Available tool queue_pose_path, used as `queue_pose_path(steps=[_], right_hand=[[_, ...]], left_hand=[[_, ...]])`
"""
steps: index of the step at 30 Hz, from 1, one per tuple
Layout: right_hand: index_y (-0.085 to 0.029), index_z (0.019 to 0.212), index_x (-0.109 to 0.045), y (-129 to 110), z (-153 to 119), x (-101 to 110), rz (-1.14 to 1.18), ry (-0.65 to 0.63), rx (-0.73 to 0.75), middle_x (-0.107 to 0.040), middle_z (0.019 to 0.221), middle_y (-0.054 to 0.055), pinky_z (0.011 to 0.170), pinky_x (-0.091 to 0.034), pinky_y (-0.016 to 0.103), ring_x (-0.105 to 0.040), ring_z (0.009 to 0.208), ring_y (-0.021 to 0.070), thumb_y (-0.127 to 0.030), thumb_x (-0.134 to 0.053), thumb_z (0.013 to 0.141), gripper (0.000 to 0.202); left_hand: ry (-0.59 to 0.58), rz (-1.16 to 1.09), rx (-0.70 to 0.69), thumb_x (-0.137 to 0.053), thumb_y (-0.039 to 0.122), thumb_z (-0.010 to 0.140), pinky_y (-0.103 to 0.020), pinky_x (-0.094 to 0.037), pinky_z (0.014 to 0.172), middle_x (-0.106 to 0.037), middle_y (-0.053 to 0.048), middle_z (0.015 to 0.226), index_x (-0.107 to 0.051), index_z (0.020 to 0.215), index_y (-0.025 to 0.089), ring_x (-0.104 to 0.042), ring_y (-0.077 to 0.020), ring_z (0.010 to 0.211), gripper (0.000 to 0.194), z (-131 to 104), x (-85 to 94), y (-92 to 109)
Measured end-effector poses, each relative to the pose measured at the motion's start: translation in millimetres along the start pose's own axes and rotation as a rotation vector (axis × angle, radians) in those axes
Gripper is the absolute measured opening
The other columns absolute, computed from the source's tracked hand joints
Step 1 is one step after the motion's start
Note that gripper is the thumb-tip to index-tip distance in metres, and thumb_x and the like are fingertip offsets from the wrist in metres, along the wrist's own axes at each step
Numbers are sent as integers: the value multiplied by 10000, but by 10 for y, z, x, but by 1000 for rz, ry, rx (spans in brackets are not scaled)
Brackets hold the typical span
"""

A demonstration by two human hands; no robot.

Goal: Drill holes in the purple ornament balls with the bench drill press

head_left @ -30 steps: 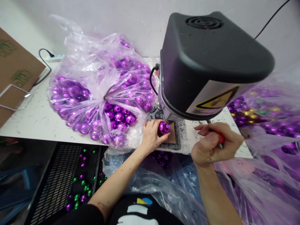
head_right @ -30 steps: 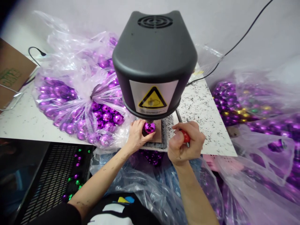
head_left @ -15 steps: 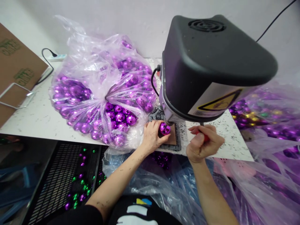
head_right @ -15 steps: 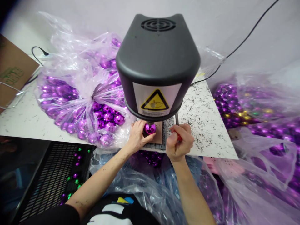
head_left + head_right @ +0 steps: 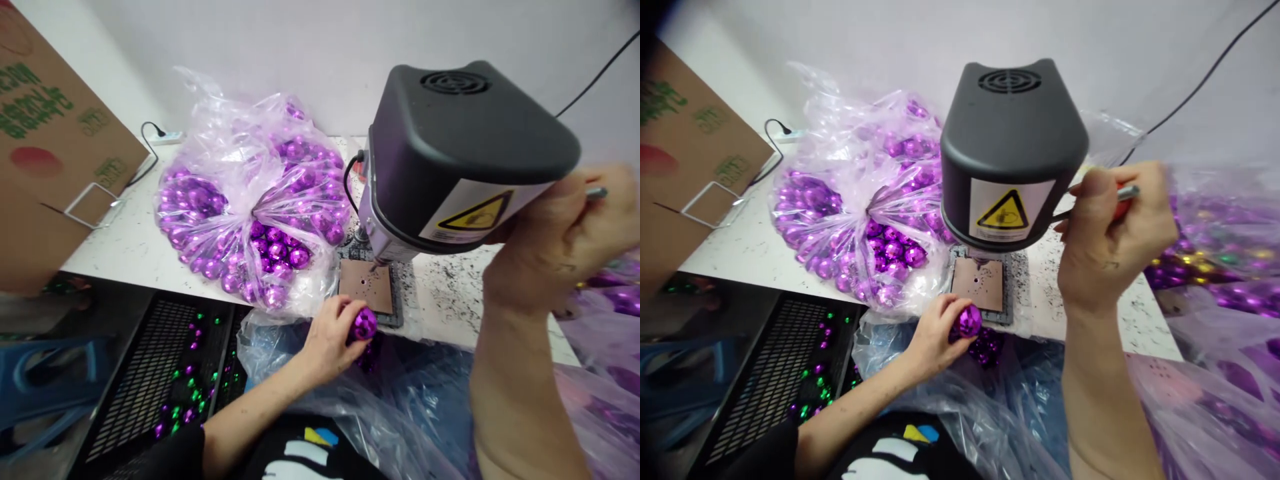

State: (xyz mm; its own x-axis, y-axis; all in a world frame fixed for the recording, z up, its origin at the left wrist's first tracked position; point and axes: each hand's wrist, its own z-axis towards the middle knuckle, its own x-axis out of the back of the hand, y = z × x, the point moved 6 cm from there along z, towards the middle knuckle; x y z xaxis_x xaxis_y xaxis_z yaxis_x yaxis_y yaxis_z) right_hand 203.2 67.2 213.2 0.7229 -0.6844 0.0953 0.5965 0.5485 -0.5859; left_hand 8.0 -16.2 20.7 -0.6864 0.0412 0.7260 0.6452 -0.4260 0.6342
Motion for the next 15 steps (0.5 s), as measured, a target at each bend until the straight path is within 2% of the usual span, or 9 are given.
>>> queue_pose_path(steps=[3, 5, 6, 8, 10, 11, 13, 15], right_hand=[[-137, 700, -449, -20, -8, -12, 39, 40, 0, -432, 570, -46, 455, -167, 196, -366, 456, -8, -730, -452, 862, 614], [-142, 685, -436, -25, -11, -3, 35, 54, 10, -373, 539, -50, 459, -167, 205, -347, 459, -3, -739, -454, 857, 622], [-144, 676, -426, -28, -10, 5, 25, 61, 18, -333, 524, -55, 463, -159, 209, -326, 459, -2, -746, -457, 851, 628], [-147, 668, -421, -27, -6, 13, -5, 63, 22, -270, 512, -62, 479, -145, 216, -292, 464, 2, -761, -460, 838, 639], [-144, 672, -434, -28, -4, 16, -29, 67, 23, -264, 521, -61, 496, -150, 217, -289, 475, 4, -763, -451, 841, 642], [-140, 676, -441, -31, -4, 15, -36, 73, 22, -272, 529, -60, 505, -154, 216, -292, 483, 4, -759, -445, 846, 642], [-132, 676, -444, -42, -1, 14, -49, 93, 25, -277, 547, -57, 529, -150, 215, -282, 501, -2, -758, -431, 852, 650], [-126, 668, -430, -52, 15, 11, -68, 112, 29, -270, 561, -56, 551, -136, 214, -258, 520, -6, -765, -410, 852, 665]], left_hand=[[-108, 44, -22, -741, 251, 819, -434, -506, 985, -528, -114, 1339, -412, 1443, 285, -568, -270, 1163, 706, -158, 44, 65], [-99, 26, -56, -742, 360, 838, -425, -501, 994, -533, -122, 1357, -392, 1459, 260, -561, -269, 1195, 720, -86, 220, 31], [-59, 31, -65, -709, 404, 867, -415, -494, 996, -554, -122, 1340, -419, 1436, 245, -560, -264, 1204, 658, -2, 353, -28], [95, 146, -32, -570, 370, 961, -422, -466, 997, -623, -111, 1237, -541, 1302, 227, -573, -258, 1172, 371, 218, 662, -245], [236, 377, 129, -535, 333, 969, -464, -445, 959, -663, -135, 1145, -620, 1166, 198, -586, -296, 1102, 253, 436, 908, -570], [228, 479, 199, -554, 336, 954, -482, -436, 941, -677, -150, 1081, -638, 1109, 178, -591, -317, 1063, 236, 534, 950, -725], [147, 604, 263, -595, 359, 925, -498, -426, 918, -684, -148, 944, -648, 1011, 163, -595, -335, 995, 221, 684, 918, -951], [77, 640, 248, -647, 371, 886, -503, -423, 923, -667, -136, 911, -639, 992, 160, -594, -338, 976, 236, 758, 828, -1030]])
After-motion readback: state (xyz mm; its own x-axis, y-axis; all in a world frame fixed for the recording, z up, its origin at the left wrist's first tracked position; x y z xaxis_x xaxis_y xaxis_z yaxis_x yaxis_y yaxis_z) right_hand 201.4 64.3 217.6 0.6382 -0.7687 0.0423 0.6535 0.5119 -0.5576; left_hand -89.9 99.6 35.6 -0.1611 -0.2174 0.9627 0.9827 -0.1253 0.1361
